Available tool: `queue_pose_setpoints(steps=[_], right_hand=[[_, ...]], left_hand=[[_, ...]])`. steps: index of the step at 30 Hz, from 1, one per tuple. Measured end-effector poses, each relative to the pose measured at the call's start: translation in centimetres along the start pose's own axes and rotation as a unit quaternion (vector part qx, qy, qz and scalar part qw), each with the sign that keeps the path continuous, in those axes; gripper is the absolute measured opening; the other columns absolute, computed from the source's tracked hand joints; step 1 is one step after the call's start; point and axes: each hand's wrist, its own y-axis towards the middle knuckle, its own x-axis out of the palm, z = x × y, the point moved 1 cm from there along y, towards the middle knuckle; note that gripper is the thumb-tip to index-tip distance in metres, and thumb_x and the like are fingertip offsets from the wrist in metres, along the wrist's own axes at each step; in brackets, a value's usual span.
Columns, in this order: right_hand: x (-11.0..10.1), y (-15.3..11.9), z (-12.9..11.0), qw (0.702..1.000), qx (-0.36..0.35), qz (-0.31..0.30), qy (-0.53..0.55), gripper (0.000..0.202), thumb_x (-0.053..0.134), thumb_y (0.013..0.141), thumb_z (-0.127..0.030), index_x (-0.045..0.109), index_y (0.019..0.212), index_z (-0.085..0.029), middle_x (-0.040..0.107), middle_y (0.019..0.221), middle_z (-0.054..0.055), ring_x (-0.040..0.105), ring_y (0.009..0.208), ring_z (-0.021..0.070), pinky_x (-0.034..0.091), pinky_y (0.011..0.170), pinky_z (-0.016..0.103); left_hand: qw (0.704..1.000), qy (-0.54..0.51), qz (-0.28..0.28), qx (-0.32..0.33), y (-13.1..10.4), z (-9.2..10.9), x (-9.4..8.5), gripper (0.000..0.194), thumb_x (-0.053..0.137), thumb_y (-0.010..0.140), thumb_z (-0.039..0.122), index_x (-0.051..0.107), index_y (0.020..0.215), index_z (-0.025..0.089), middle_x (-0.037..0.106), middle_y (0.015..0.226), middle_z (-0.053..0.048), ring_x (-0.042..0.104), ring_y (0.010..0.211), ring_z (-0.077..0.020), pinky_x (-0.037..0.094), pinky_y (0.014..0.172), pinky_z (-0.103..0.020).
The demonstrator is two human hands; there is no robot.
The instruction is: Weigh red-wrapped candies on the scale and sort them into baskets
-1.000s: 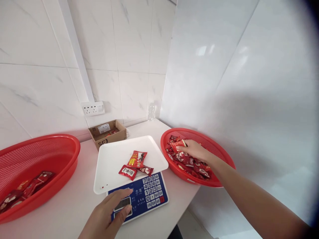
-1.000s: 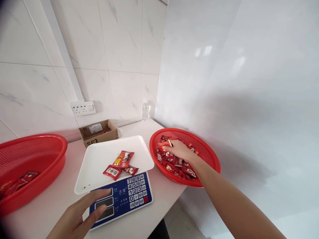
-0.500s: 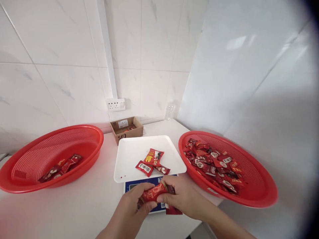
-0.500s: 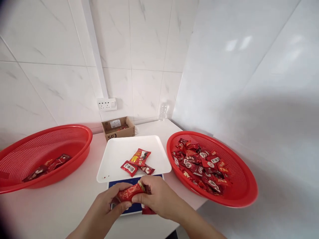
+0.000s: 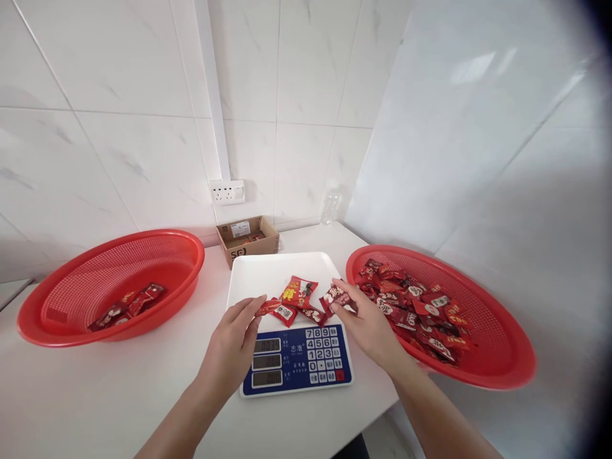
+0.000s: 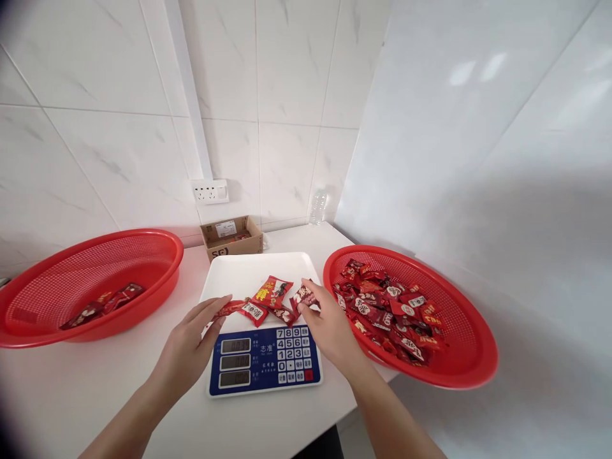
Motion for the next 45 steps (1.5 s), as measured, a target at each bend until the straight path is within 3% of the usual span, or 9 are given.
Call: queue_pose_setpoints(steps=[3, 9, 19, 24, 29, 32, 36, 41, 45], right_hand=[[1.0, 1.1, 0.8, 0.999, -0.017, -0.013, -0.040, 0.054, 0.050, 0.081, -0.032, 0.043, 0.134, -0.022, 0.049, 0.137, 0.008, 0.050, 0.120, 0.0218, 0.042, 0.099, 0.036], [1.1, 1.5, 1.7, 0.977, -0.075, -0.018, -0.197, 0.036, 0.048, 0.085, -0.026, 0.061, 0.117, -0.016, 0.055, 0.131, 0.013, 0.048, 0.122, 0.0249, 0.035, 0.106, 0.040], [0.8, -0.1, 1.4, 0.986, -0.052, -0.060, -0.148, 0.035, 0.045, 0.087, -0.029, 0.061, 0.117, -0.020, 0.065, 0.117, 0.009, 0.059, 0.109, 0.0223, 0.047, 0.093, 0.038], [1.7, -0.1, 1.3, 0.978, -0.090, -0.043, -0.185, 0.044, 0.049, 0.086, -0.039, 0.056, 0.126, -0.021, 0.048, 0.137, 0.011, 0.042, 0.128, 0.0251, 0.035, 0.106, 0.043], [3.6, 0.0, 0.2, 0.957, -0.126, -0.127, -0.227, 0.057, 0.049, 0.086, -0.050, 0.043, 0.138, -0.028, 0.016, 0.155, 0.009, 0.006, 0.141, 0.0337, 0.021, 0.109, 0.055], [4.9, 0.5, -0.7, 0.947, -0.127, -0.157, -0.250, 0.045, 0.045, 0.091, -0.037, 0.047, 0.135, -0.029, 0.017, 0.155, 0.008, 0.006, 0.141, 0.0334, 0.020, 0.110, 0.054], [6.5, 1.9, -1.2, 0.944, -0.121, -0.138, -0.275, 0.039, 0.043, 0.091, -0.024, 0.055, 0.128, -0.029, 0.026, 0.152, 0.008, 0.014, 0.140, 0.0327, 0.024, 0.108, 0.053], [7.1, 3.5, -1.2, 0.946, -0.119, -0.124, -0.274, 0.039, 0.043, 0.091, -0.024, 0.056, 0.128, -0.028, 0.030, 0.150, 0.008, 0.016, 0.139, 0.0336, 0.026, 0.107, 0.053], [5.9, 3.5, -0.5, 0.965, -0.142, -0.080, -0.205, 0.040, 0.038, 0.093, -0.032, 0.054, 0.129, -0.027, 0.035, 0.147, 0.007, 0.021, 0.138, 0.0305, 0.028, 0.107, 0.053]], left_hand=[[1.000, -0.009, -0.013, -0.001, -0.6, 0.1, -0.4, 0.036, 0.037, 0.093, 0.026, 0.055, 0.123, 0.024, 0.063, 0.119, -0.007, 0.060, 0.109, -0.0195, 0.052, 0.089, -0.036], [1.000, -0.016, -0.009, -0.022, -2.4, 0.0, -1.6, 0.033, 0.041, 0.091, 0.030, 0.054, 0.121, 0.026, 0.066, 0.115, -0.005, 0.063, 0.101, -0.0182, 0.055, 0.083, -0.032], [0.998, -0.043, -0.026, -0.043, -4.7, 0.2, -2.2, 0.027, 0.046, 0.088, 0.037, 0.059, 0.110, 0.029, 0.069, 0.106, -0.002, 0.067, 0.086, -0.0167, 0.049, 0.043, -0.018], [0.998, -0.050, -0.023, -0.032, -4.7, 0.1, -2.3, 0.024, 0.048, 0.087, 0.035, 0.059, 0.108, 0.030, 0.070, 0.103, -0.001, 0.067, 0.087, -0.0153, 0.051, 0.047, -0.017], [0.996, -0.070, -0.033, -0.042, -4.8, 0.1, -2.2, 0.024, 0.048, 0.088, 0.035, 0.059, 0.109, 0.029, 0.069, 0.106, -0.002, 0.067, 0.089, -0.0150, 0.050, 0.045, -0.015], [0.997, -0.060, -0.024, -0.034, -4.7, 0.1, -2.3, 0.023, 0.048, 0.088, 0.034, 0.059, 0.109, 0.030, 0.070, 0.104, -0.001, 0.067, 0.087, -0.0146, 0.051, 0.047, -0.016], [0.999, -0.038, -0.012, -0.004, -4.7, 0.1, -2.4, 0.023, 0.048, 0.088, 0.032, 0.059, 0.108, 0.030, 0.071, 0.100, 0.000, 0.068, 0.087, -0.0146, 0.056, 0.062, -0.021], [0.999, -0.030, -0.010, 0.025, -4.4, -0.1, -1.9, 0.024, 0.047, 0.089, 0.030, 0.060, 0.109, 0.029, 0.070, 0.103, -0.002, 0.067, 0.091, -0.0161, 0.057, 0.071, -0.024], [0.997, -0.006, 0.001, 0.074, -3.2, 0.1, -0.9, 0.025, 0.043, 0.091, 0.024, 0.061, 0.108, 0.026, 0.065, 0.105, -0.005, 0.065, 0.093, -0.0161, 0.056, 0.074, -0.025]])
